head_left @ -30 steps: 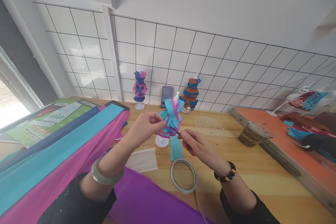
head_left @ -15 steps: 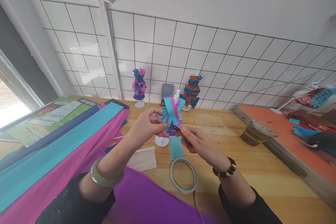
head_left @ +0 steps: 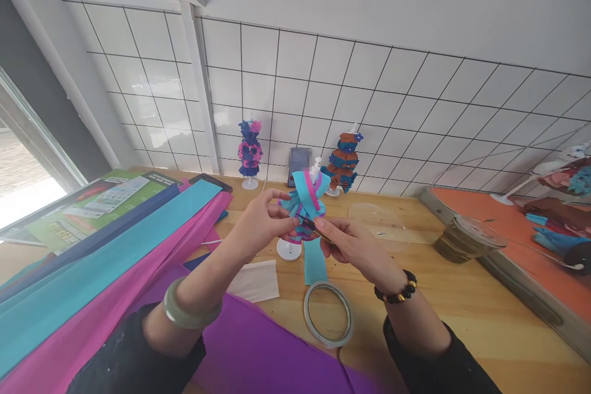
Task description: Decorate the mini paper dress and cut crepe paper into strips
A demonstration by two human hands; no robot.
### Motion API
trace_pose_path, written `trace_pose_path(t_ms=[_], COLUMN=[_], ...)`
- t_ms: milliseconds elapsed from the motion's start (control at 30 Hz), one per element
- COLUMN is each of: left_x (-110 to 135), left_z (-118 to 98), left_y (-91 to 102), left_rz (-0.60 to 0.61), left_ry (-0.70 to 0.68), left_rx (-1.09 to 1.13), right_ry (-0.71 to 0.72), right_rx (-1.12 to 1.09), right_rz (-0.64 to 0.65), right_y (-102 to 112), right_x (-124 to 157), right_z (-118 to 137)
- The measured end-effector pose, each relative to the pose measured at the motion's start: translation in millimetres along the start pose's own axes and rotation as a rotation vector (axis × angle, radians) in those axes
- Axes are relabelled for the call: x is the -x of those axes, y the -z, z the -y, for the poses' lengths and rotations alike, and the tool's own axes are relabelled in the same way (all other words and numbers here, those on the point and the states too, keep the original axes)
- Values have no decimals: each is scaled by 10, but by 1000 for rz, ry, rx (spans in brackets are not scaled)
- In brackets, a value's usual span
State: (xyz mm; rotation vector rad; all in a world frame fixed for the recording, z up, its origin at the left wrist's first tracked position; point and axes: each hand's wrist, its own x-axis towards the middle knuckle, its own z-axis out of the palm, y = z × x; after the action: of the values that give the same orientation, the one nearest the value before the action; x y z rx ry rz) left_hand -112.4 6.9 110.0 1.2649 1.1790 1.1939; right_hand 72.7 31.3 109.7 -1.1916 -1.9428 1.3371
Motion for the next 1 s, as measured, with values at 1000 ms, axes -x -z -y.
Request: trace_pose_path(t_ms=[1000], left_x=[-11], left_z=[13], left_y=[0], left_rz=[35], left_ry=[-3], left_rx=[13], right_ry=[25], right_rx=[-35], right_rz=[-81], right_y=[9], right_x=[-83], right_z=[-110])
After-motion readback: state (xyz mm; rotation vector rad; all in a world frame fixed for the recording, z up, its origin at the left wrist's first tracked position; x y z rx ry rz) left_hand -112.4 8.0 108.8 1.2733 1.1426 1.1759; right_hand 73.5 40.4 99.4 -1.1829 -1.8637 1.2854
